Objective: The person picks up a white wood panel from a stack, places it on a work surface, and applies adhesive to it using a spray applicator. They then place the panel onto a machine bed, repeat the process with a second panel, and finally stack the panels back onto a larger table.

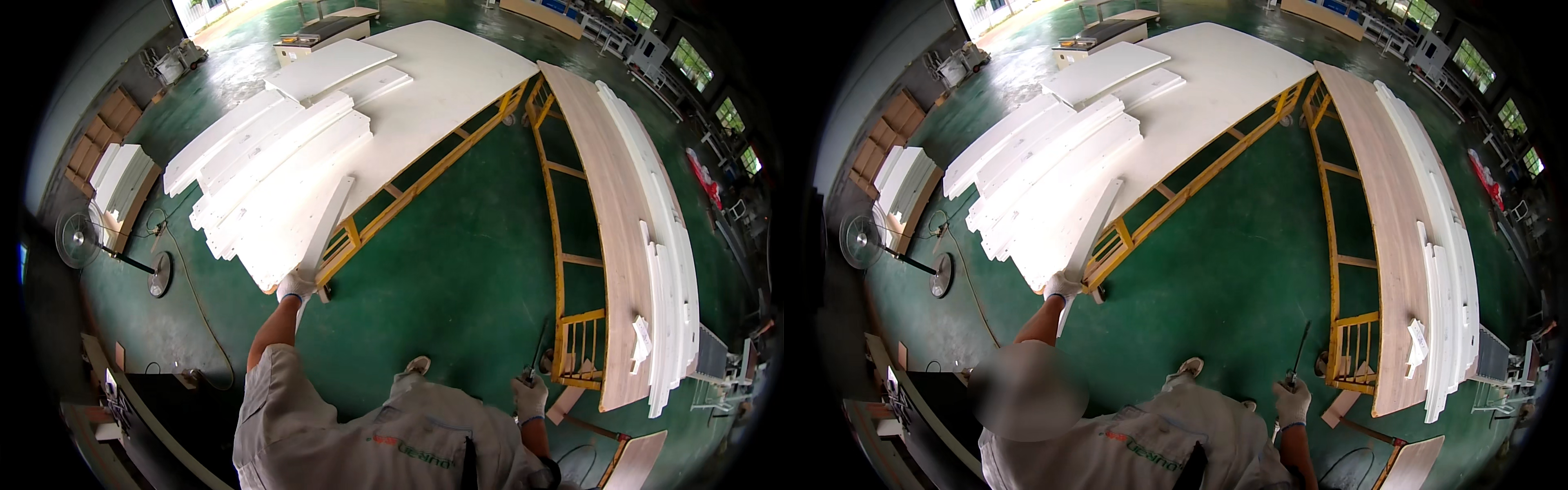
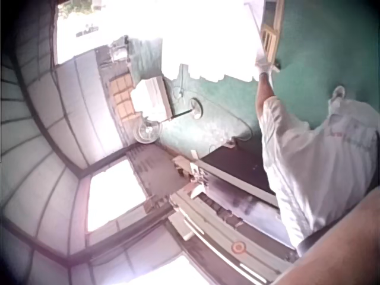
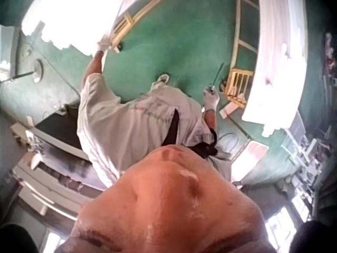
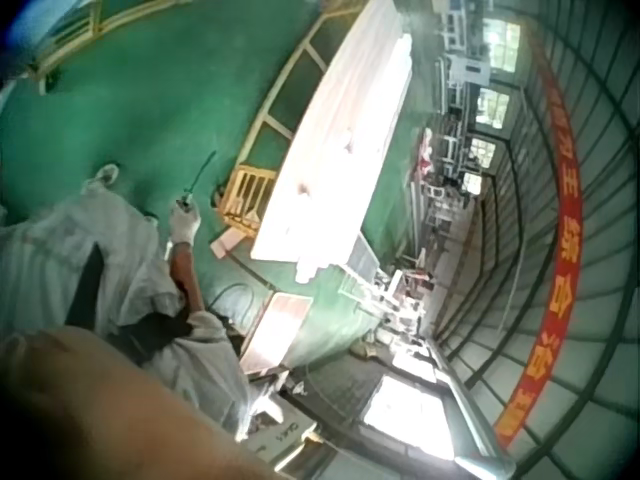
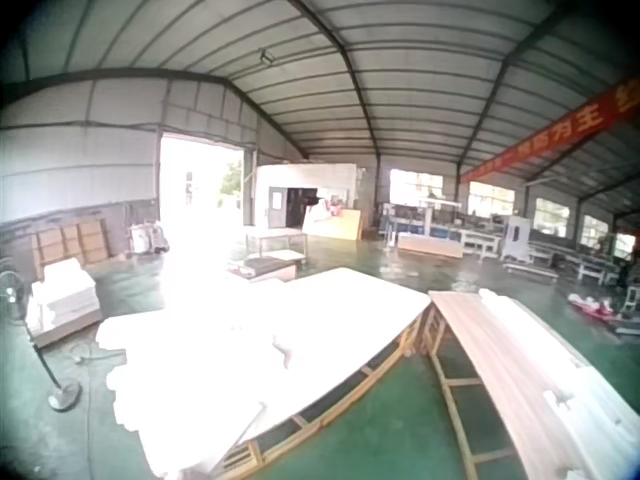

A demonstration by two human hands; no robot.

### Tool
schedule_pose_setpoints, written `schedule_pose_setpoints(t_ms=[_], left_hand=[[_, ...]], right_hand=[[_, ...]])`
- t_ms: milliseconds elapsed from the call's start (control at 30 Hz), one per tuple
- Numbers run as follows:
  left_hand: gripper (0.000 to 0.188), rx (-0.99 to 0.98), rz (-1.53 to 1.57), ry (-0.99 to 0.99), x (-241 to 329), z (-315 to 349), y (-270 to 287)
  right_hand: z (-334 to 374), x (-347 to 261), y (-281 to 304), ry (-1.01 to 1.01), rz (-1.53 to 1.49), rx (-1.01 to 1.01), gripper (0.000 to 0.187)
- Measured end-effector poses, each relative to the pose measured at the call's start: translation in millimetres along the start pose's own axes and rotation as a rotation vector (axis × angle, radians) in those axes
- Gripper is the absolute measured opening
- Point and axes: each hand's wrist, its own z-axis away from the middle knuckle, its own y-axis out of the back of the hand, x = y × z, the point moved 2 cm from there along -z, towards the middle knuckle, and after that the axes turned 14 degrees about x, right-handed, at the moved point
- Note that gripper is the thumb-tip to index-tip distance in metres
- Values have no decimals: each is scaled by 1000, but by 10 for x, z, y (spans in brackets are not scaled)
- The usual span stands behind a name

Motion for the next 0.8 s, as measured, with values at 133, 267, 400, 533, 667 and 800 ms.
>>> schedule_pose_setpoints(t_ms=[133,267,400,533,667,800], left_hand=[[67,-112,38,-63,-486,-890,-184],[65,-101,37,-105,-41,-900,-266],[64,-87,79,-83,364,-510,-444],[59,-108,125,-63,689,-355,-592],[60,-118,49,-68,1329,-264,-523],[57,-89,21,-214,2004,-447,-695]], right_hand=[[107,239,110,190,170,-44,21],[157,481,339,166,216,36,19],[175,356,468,-149,-62,13,12],[-132,303,652,-205,-270,-69,15],[-311,1360,543,-49,101,130,14],[-1098,2800,436,64,330,545,25]])
